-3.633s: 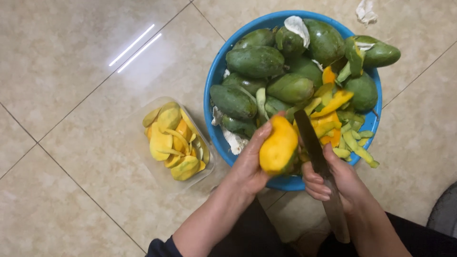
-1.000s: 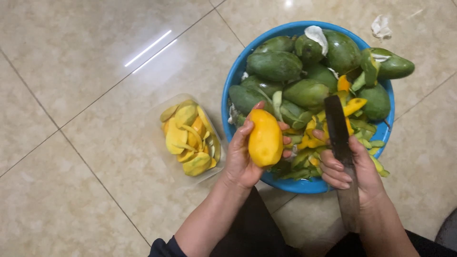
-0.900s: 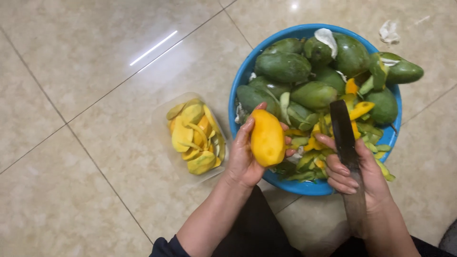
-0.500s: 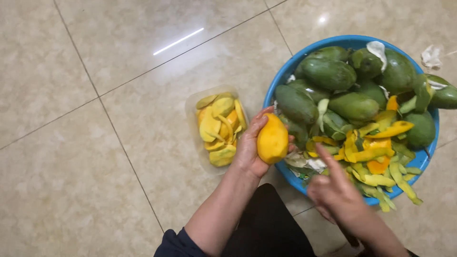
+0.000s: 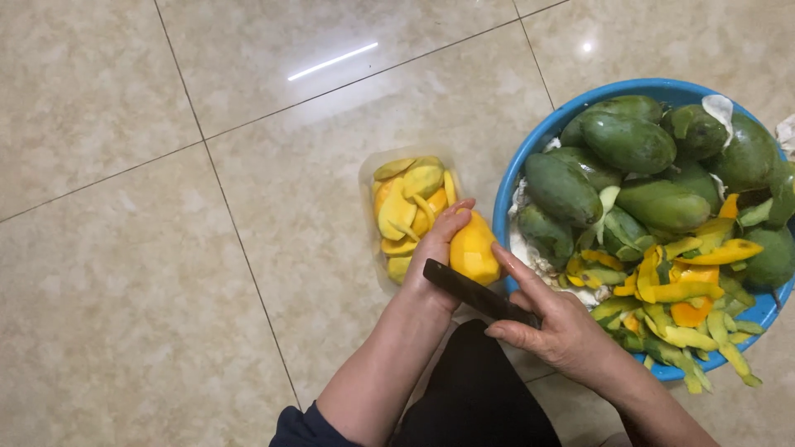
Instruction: Peeling and slicing mangoes into a plastic container
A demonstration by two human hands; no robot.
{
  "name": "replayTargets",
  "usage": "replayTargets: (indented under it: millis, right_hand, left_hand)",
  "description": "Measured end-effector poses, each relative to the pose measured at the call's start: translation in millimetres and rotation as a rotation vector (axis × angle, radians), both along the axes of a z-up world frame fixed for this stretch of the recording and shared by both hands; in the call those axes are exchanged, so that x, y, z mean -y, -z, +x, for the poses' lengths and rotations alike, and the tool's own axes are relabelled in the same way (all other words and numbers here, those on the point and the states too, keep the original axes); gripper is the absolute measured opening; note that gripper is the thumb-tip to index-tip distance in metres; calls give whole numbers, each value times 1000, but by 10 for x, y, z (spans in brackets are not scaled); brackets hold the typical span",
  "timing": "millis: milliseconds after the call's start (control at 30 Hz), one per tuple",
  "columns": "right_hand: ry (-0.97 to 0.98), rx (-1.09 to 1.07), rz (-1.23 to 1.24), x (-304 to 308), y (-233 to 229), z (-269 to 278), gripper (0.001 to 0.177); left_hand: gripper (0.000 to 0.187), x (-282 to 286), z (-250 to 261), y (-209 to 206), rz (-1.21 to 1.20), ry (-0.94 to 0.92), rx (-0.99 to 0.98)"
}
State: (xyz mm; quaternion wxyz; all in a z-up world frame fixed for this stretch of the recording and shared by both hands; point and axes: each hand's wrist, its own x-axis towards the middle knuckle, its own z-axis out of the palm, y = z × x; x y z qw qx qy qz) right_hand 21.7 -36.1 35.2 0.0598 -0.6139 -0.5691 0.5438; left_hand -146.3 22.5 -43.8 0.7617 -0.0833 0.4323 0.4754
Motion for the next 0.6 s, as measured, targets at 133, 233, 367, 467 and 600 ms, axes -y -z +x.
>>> replayTargets:
  millis: [133, 233, 367, 467, 600]
  right_hand:
    - [-22, -53, 16, 8, 4, 23, 98]
    - [-41, -65, 65, 18, 16, 31, 96]
    - [18, -145, 41, 16, 64, 42, 90]
    - [24, -178, 52, 52, 145, 54, 89]
    - [39, -216, 11, 76, 266, 63, 93]
  left_hand:
    - [35, 33, -32, -10, 17, 26, -2]
    - [34, 54, -64, -112, -9, 54, 24]
    - [31, 47, -41, -251, -69, 45, -12]
    - [28, 68, -29, -247, -69, 26, -35]
    - [24, 85, -33, -191, -46, 28, -55]
